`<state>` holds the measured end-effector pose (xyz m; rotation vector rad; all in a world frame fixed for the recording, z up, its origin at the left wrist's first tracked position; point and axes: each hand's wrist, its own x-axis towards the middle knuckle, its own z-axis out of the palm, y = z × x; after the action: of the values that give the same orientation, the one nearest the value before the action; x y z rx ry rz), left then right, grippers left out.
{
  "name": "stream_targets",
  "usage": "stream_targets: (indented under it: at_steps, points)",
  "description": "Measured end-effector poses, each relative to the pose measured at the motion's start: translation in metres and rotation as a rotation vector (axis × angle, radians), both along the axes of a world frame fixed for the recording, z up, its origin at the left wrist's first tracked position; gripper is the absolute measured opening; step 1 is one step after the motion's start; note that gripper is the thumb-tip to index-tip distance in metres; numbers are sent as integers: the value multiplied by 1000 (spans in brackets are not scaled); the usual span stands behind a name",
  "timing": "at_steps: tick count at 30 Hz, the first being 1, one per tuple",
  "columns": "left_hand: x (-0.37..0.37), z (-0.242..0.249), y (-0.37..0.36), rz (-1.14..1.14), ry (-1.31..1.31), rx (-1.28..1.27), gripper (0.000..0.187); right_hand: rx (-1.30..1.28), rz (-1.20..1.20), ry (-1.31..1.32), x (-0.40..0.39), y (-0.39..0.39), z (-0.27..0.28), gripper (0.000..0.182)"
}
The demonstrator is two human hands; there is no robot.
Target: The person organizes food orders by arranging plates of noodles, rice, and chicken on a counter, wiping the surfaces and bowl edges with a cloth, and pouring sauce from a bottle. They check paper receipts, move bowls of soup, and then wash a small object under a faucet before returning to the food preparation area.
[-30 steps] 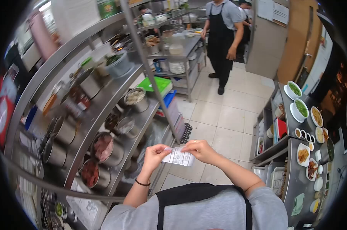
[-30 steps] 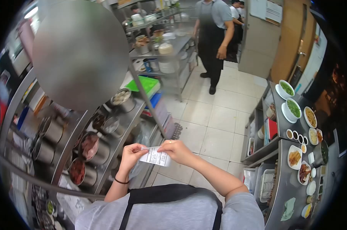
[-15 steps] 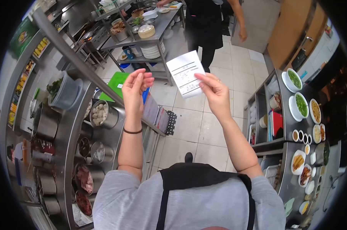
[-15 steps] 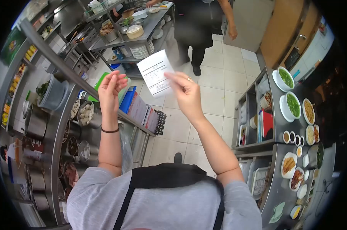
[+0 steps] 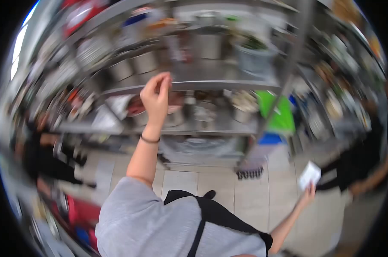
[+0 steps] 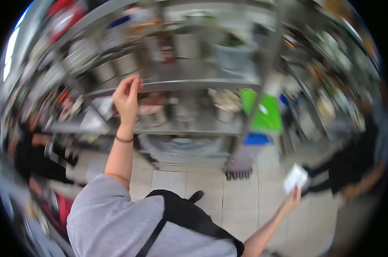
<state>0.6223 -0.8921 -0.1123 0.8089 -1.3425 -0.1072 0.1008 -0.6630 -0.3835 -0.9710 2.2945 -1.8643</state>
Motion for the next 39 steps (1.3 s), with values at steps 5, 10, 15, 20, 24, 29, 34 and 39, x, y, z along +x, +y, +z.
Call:
stream_targets:
  at_steps: [5, 10, 15, 20, 24, 29, 34, 39]
  points:
    - [238, 60, -27, 761, -16, -329, 12, 14, 49, -179, -11, -24, -59, 33]
    - [401, 126, -56, 1133, -42, -242, 14, -123, 246, -127, 118, -115, 79, 32]
    - [519, 153, -162, 1140, -465, -252, 15, -244, 414, 23, 210, -192, 100, 29]
    - [544, 164, -231, 1176, -439, -133, 15, -388, 230, 68, 313, -194, 145, 24]
    - [572, 174, -271, 1147, -482, -149, 14, -351, 196, 240, 363, -186, 191, 25]
    - [567, 176, -275, 1053, -487, -56, 19, -438, 238, 418, 424, -184, 224, 23]
    - [574, 184, -316, 874, -593, -383, 20, -204, 775, 466, 541, -185, 223, 22]
    - [579, 198, -330, 695, -668, -538, 30, -44, 1095, 327, 704, -203, 207, 21]
